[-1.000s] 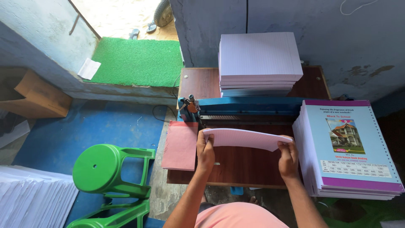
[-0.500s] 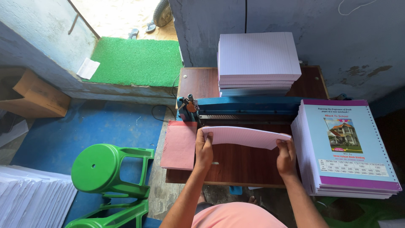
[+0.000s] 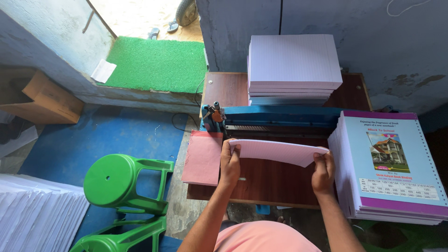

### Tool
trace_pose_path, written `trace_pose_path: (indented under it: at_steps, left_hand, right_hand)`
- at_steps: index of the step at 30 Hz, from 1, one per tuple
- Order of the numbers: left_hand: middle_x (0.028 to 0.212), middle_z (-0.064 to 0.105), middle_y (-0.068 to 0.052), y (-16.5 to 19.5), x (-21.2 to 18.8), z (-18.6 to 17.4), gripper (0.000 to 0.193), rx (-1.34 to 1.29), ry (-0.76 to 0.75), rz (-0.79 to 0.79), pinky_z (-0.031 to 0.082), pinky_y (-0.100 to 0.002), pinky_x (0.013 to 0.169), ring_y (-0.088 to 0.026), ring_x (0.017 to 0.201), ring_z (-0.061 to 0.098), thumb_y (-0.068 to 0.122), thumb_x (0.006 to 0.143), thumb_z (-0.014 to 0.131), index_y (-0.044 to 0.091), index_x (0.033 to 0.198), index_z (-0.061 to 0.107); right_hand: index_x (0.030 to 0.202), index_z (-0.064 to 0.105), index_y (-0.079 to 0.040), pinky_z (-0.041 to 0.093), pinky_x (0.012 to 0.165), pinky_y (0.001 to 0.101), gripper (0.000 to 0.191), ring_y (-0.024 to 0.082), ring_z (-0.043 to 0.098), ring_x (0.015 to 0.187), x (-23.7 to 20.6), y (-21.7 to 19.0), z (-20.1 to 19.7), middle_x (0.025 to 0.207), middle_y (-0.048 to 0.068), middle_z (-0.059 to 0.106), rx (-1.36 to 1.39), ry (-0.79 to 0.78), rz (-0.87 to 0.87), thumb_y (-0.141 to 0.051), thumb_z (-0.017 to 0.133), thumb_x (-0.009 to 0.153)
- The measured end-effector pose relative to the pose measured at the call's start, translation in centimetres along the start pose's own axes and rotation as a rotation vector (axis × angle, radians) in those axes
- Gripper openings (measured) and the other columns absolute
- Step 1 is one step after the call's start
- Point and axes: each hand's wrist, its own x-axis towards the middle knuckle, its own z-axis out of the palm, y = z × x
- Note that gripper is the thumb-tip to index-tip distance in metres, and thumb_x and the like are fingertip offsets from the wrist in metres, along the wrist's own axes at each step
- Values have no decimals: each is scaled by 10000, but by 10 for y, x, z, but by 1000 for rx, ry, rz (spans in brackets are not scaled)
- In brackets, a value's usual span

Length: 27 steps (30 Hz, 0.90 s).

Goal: The person inserts a stack of lined paper into a book cover and uses a binding machine to staple the spine. They repeat this process for multiple notebooks, stacking the finished items on the table.

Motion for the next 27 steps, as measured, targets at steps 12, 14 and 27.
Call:
trace_pose_path:
  at_steps: [12, 14, 27]
  left_hand:
    - [915, 537, 12, 8, 2, 3, 107, -5, -32, -3, 401, -208, 726, -56, 818, 443, 73, 1085, 477, 75, 1127, 575]
    - [923, 539, 10, 10, 2, 3, 110, -11, -38, -7, 402, -209, 728, -57, 822, 444, 75, 1081, 473, 76, 1133, 570]
    - [931, 548, 20, -5, 4, -3, 117, -49, -32, 17, 411, -192, 741, -44, 842, 463, 12, 1052, 473, 62, 1082, 575]
  right_hand:
    - [1026, 584, -109, 325, 597, 241, 190, 72, 353, 634, 6, -7, 1, 772, -36, 454, -138, 10, -39, -255, 469, 1067]
    - [1027, 587, -109, 326, 612, 245, 190, 76, 356, 649, 6, -5, 0, 776, -29, 451, -130, 10, -37, -258, 477, 1073]
    - [1029, 599, -101, 401, 737, 230, 143, 72, 462, 776, -2, 13, -5, 867, -32, 561, 62, 111, -28, -238, 595, 1069]
